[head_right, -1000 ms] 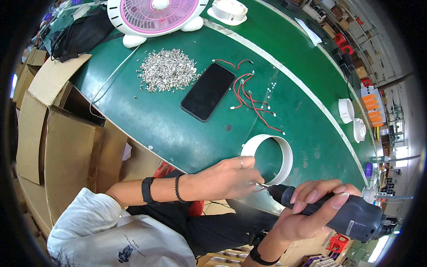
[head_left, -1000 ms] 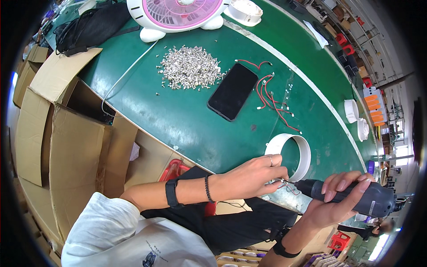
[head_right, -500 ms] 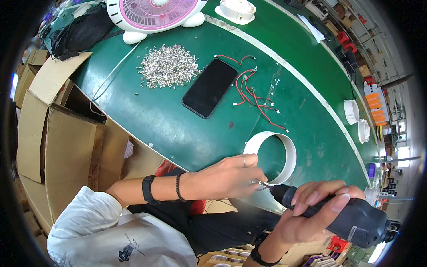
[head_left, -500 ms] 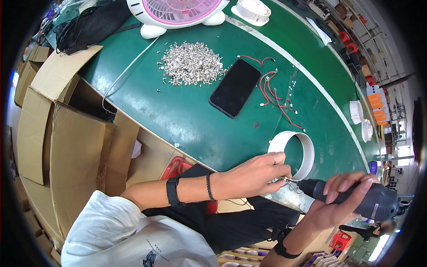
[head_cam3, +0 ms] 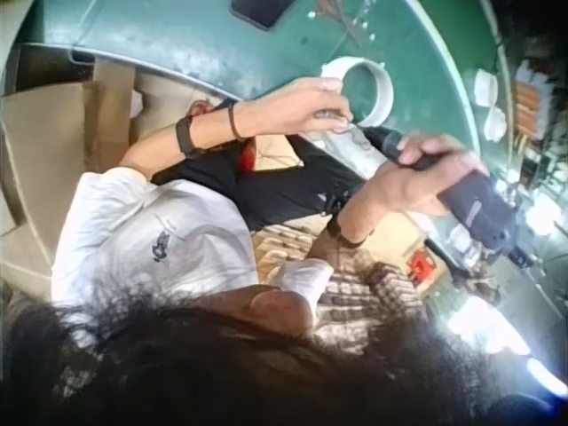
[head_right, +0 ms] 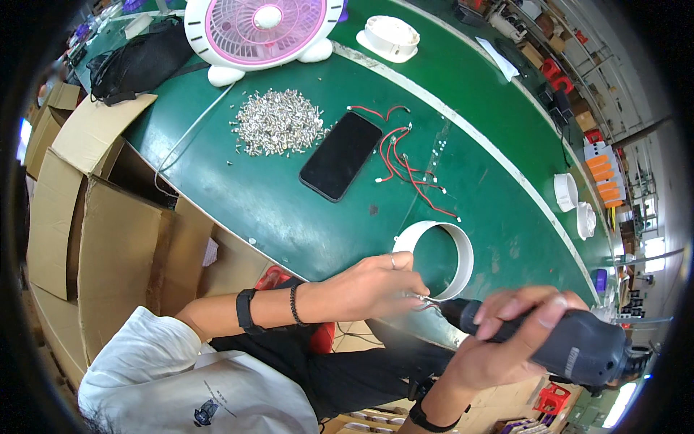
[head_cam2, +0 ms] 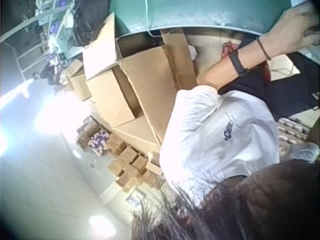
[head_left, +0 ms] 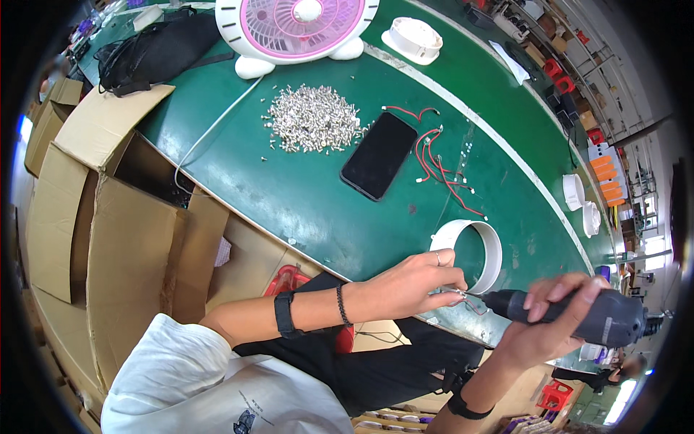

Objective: Assemble electrical components and screws into small plastic fan housings.

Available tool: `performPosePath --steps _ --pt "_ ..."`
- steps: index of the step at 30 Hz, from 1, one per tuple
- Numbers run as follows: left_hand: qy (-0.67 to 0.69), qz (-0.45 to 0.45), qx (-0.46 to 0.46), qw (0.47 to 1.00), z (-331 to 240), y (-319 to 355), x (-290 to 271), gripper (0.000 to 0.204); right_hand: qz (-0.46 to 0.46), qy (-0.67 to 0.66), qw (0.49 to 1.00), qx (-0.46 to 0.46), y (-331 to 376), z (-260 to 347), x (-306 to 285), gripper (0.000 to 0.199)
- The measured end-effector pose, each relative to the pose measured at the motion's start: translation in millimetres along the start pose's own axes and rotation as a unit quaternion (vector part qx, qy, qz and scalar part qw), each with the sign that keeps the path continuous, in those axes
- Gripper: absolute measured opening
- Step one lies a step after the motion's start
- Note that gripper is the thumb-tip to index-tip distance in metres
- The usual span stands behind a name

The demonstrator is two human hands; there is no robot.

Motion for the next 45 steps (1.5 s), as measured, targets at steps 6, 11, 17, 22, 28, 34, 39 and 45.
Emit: performPosePath --steps 6,11,17,22,28,34,39,45 --pt "0.06 -0.029 -0.003 0.998 -3.7 -4.0 -9.6 0.017 0.011 -0.082 0.996 -0.021 -16.0 -9.7 -47.6 0.034" --pt "0.26 -0.193 -0.105 0.94 -6.8 -0.3 -62.8 0.014 0.099 0.028 0.973 0.208 24.1 -97.8 -66.6 0.067" --pt "0.215 -0.306 -0.105 0.921 -17.6 -10.6 -187.2 0.025 0.248 0.278 0.92 0.119 66.9 -89.8 -73.1 0.043" --pt "-0.059 -0.246 -0.095 0.963 -29.3 -26.8 -229.5 0.036 0.306 0.288 0.906 0.051 67.1 -92.3 -63.7 0.024" --pt "-0.228 -0.255 -0.062 0.938 -50.9 -34.7 -204.0 0.032 0.301 0.264 0.913 0.074 64.9 -88.6 -66.8 0.015" --pt "-0.313 0.027 0.117 0.942 -60.7 -9.6 -62.5 0.027 0.302 0.295 0.906 0.015 64.9 -92.2 -56.3 0.015" --pt "-0.289 0.09 0.163 0.939 -19.6 -10.0 -5.0 0.016 0.29 0.304 0.907 0.032 67.4 -90.8 -59.0 0.015" --pt "-0.353 0.09 0.251 0.897 -17.5 -9.8 1.7 0.016 0.312 0.307 0.897 0.062 64.4 -89.8 -57.0 0.017"
Point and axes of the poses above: each hand's wrist, its own y-axis away from the middle knuckle, its own x-axis out of the palm, z = x × y, the point moved 3 cm from there along -y, towards the middle knuckle, and after that the axes turned 14 degrees about y, right-handed, at the moved point
